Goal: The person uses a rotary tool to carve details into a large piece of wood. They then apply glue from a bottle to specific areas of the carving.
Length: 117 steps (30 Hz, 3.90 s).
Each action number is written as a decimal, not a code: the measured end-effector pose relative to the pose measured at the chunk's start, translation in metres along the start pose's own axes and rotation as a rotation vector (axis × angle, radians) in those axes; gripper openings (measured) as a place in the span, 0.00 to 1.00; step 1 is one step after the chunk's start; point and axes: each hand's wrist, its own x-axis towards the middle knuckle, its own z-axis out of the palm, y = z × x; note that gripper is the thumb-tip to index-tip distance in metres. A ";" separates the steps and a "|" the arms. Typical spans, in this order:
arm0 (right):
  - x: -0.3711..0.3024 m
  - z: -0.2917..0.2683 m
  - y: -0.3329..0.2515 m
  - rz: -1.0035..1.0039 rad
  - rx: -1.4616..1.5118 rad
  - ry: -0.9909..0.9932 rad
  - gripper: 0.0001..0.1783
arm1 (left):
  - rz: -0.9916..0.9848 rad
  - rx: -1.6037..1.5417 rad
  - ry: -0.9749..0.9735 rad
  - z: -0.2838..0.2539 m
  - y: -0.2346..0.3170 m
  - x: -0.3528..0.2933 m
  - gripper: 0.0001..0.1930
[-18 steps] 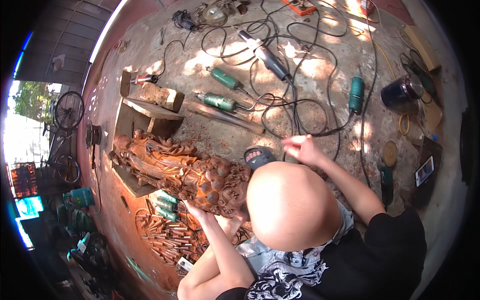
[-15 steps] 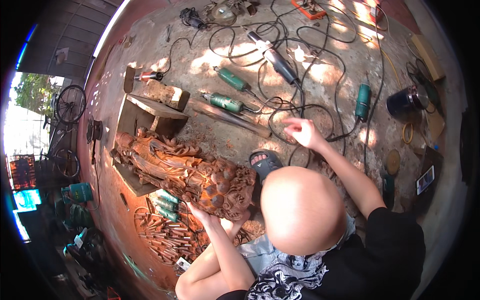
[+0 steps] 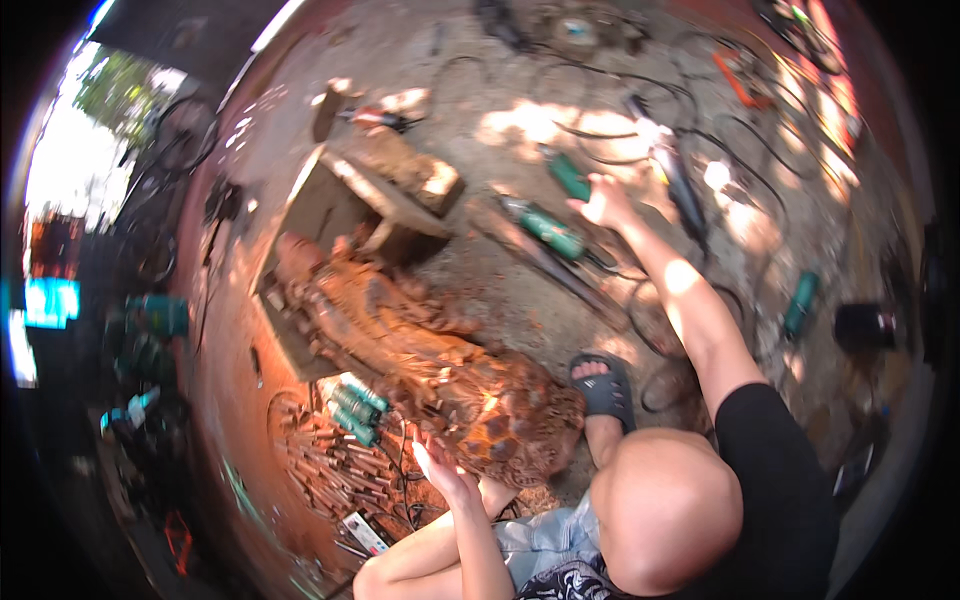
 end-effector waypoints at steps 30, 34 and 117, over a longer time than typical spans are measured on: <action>-0.335 -0.237 -0.134 -0.709 0.741 -0.788 0.40 | 1.330 0.167 -0.710 0.108 0.077 -0.081 0.13; -0.353 -0.220 -0.140 -0.531 0.814 -0.768 0.44 | 1.317 0.161 -0.727 0.102 0.073 -0.065 0.15; -0.330 -0.150 -0.123 -0.785 0.579 -0.541 0.50 | 1.143 0.218 -0.464 0.117 0.048 -0.027 0.09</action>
